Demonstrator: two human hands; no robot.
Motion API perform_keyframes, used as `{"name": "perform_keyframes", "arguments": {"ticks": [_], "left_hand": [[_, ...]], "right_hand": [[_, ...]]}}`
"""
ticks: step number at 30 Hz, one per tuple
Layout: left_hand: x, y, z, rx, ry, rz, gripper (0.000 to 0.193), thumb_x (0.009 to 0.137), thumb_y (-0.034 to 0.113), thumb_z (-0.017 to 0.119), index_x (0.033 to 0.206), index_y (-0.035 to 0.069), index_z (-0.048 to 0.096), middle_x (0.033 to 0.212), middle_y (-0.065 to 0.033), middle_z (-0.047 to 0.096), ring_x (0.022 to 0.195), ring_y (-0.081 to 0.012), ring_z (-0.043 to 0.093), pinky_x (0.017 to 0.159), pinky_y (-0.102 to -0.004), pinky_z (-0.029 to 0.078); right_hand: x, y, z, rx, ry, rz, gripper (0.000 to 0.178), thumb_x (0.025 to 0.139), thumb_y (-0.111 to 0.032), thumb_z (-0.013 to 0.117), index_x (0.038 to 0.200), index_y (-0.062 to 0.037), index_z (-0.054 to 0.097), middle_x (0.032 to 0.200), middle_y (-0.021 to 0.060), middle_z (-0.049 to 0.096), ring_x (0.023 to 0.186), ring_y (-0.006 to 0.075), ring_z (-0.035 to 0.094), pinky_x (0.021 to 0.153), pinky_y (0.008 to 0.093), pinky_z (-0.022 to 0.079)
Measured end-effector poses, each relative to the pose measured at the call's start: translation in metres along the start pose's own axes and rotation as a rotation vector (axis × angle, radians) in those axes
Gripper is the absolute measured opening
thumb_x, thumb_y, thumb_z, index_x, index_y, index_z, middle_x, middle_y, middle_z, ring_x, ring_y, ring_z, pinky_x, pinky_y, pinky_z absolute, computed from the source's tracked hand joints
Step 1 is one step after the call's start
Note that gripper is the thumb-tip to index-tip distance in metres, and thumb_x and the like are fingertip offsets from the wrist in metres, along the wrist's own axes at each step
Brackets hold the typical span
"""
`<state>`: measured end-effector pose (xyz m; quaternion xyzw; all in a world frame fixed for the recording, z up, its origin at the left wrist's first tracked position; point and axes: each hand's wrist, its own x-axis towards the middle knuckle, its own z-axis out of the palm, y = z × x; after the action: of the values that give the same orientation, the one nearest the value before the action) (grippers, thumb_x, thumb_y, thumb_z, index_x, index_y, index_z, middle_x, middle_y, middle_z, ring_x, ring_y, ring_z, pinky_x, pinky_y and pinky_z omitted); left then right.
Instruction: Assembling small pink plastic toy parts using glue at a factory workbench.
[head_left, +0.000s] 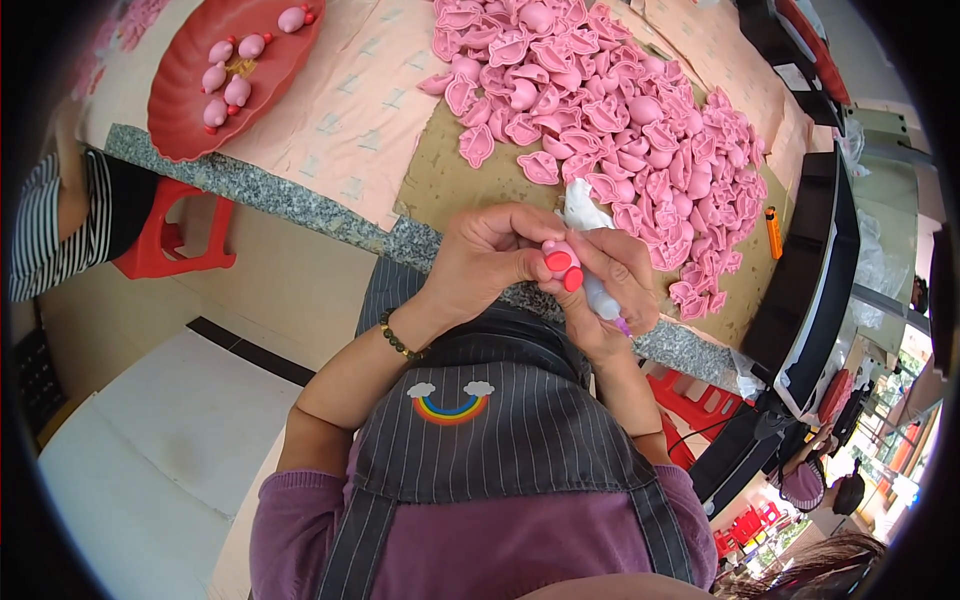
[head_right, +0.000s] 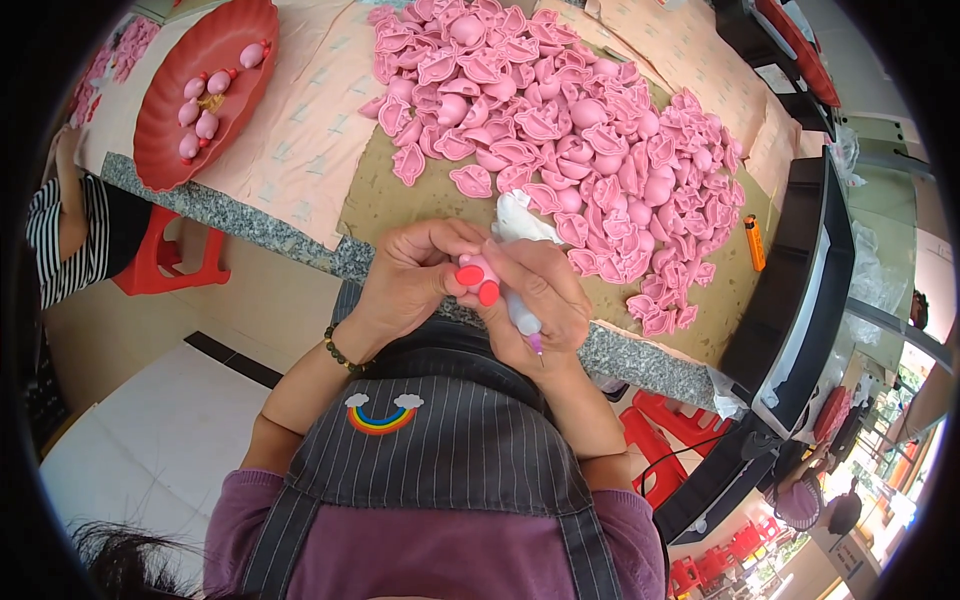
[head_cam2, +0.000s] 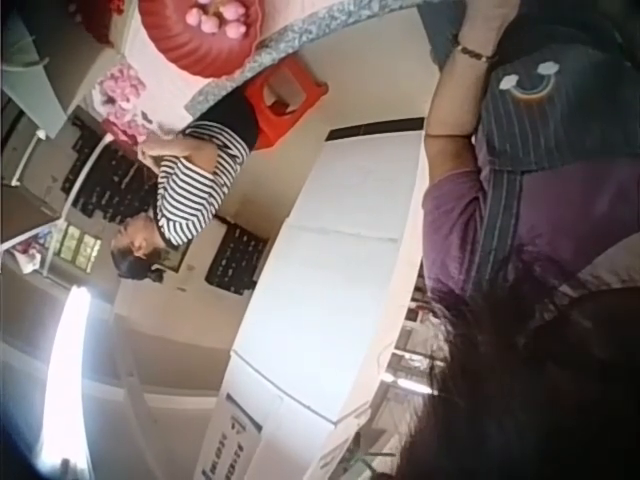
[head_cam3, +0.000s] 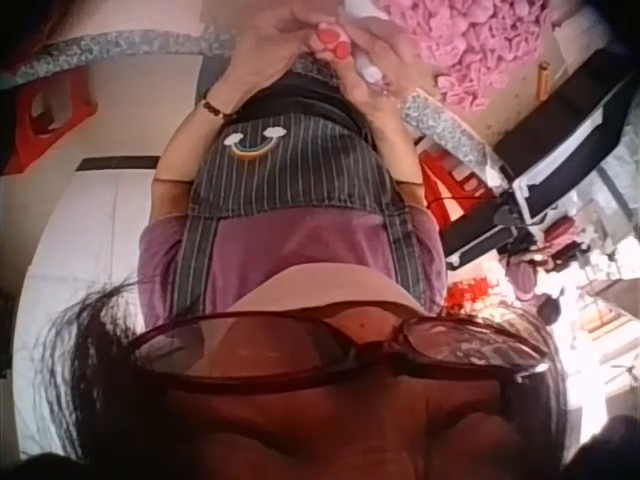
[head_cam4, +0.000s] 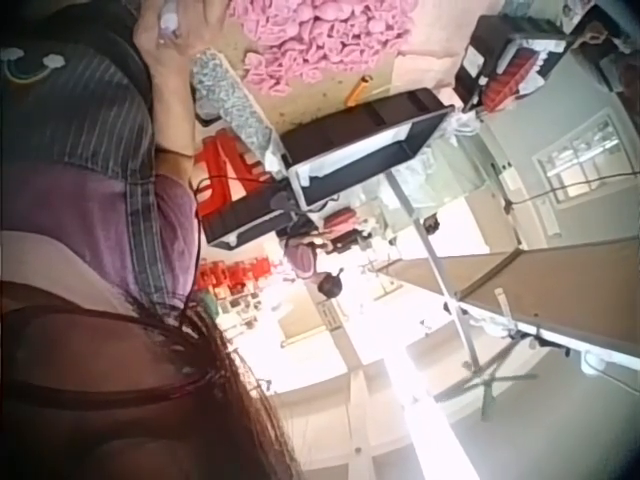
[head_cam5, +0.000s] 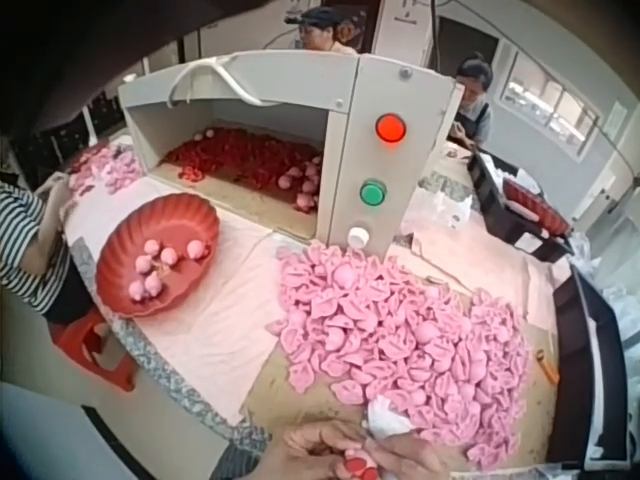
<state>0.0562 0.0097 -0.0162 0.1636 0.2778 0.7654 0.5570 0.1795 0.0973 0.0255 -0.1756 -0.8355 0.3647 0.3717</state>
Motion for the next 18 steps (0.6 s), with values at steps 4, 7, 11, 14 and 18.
{"name": "perform_keyframes", "arguments": {"ticks": [4,7,11,14,18], "left_hand": [[0.002,0.000,-0.001,-0.008,-0.018,0.026,0.020,0.073,-0.003,0.070,0.090,0.000,0.062,0.098,-0.0114,0.061,0.098,-0.0209,0.057,0.082,-0.0304,0.050],[0.003,-0.001,-0.002,-0.012,-0.008,0.034,0.019,0.072,-0.003,0.071,0.089,0.000,0.063,0.096,-0.0109,0.061,0.097,-0.0208,0.057,0.083,-0.0307,0.050],[0.004,0.001,-0.001,-0.002,-0.024,0.010,0.023,0.078,0.003,0.068,0.100,0.002,0.061,0.100,-0.0098,0.061,0.100,-0.0191,0.057,0.086,-0.0311,0.049],[0.005,0.002,0.006,-0.121,0.008,-0.001,0.030,0.082,0.011,0.066,0.110,0.004,0.058,0.106,-0.0081,0.060,0.102,-0.0176,0.057,0.088,-0.0313,0.048],[0.003,-0.003,0.003,-0.218,-0.002,-0.010,0.040,0.079,0.020,0.069,0.114,0.005,0.057,0.112,-0.0060,0.059,0.103,-0.0162,0.057,0.090,-0.0316,0.048]], "right_hand": [[0.001,0.000,0.000,0.004,0.002,0.007,0.038,0.067,-0.015,0.079,0.099,0.0034,0.066,0.092,0.0142,0.061,0.081,0.0227,0.060,0.072,0.0303,0.049],[0.001,0.001,0.001,0.017,-0.003,0.015,0.038,0.068,-0.015,0.078,0.100,0.0024,0.066,0.095,0.0142,0.061,0.082,0.0225,0.059,0.072,0.0303,0.049],[0.010,-0.005,-0.004,-0.021,-0.069,0.078,0.038,0.069,-0.016,0.078,0.101,0.0017,0.066,0.098,0.0138,0.060,0.085,0.0221,0.059,0.074,0.0299,0.048],[0.021,-0.005,0.005,0.060,-0.039,0.134,0.042,0.067,-0.019,0.079,0.100,0.0025,0.065,0.099,0.0131,0.059,0.090,0.0214,0.058,0.077,0.0296,0.046],[0.018,0.002,0.012,0.114,0.025,0.117,0.046,0.063,-0.021,0.081,0.099,0.0027,0.065,0.098,0.0135,0.060,0.090,0.0215,0.059,0.077,0.0300,0.047]]}}
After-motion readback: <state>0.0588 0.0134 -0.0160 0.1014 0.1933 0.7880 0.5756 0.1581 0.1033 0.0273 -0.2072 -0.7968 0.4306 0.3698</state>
